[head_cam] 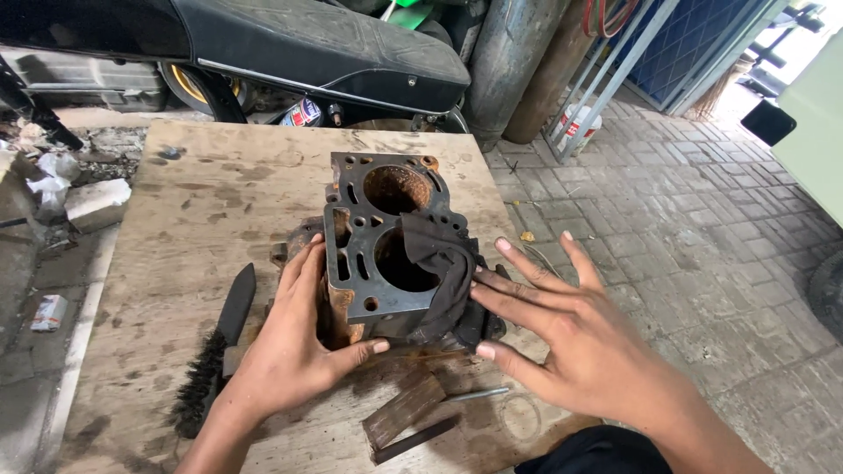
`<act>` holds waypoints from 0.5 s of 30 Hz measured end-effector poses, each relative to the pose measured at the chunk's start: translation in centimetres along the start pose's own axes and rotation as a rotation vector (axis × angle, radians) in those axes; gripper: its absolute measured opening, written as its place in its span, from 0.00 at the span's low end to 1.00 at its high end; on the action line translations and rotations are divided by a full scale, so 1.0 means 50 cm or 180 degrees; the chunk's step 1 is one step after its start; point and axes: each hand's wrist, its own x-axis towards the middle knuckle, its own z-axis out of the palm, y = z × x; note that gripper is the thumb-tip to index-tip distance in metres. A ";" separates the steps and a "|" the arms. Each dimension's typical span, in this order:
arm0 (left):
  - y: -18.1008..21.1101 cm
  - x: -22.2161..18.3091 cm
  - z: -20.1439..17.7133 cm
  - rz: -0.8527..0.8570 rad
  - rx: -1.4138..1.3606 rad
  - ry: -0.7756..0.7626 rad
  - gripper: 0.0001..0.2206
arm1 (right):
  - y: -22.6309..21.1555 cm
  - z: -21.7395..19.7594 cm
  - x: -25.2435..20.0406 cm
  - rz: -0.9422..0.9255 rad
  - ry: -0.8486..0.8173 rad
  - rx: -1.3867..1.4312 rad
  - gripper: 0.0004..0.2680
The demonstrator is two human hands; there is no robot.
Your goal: Manually sanding the top surface and cylinder bores of an engine block using sandpaper to remove rust and debris.
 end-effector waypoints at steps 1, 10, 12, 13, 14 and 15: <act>-0.002 0.000 0.000 -0.0002 0.0009 0.0012 0.60 | -0.002 0.004 0.001 -0.0011 0.0010 0.0003 0.19; -0.010 0.003 0.006 0.0160 0.0005 0.0114 0.61 | 0.029 0.031 0.097 0.0337 -0.0657 -0.0195 0.28; -0.017 0.005 0.007 0.0367 0.0035 0.0204 0.61 | 0.030 0.023 0.116 0.0473 -0.0868 0.0143 0.33; -0.015 0.001 0.007 0.0364 0.0023 0.0206 0.61 | 0.025 0.024 0.108 0.0470 -0.0878 0.0138 0.33; -0.012 0.002 0.006 0.0296 0.0041 0.0167 0.61 | 0.022 0.024 0.101 0.0441 -0.0807 0.0120 0.34; -0.010 0.003 0.004 0.0228 0.0058 0.0129 0.61 | 0.020 0.025 0.095 0.0411 -0.0735 0.0101 0.36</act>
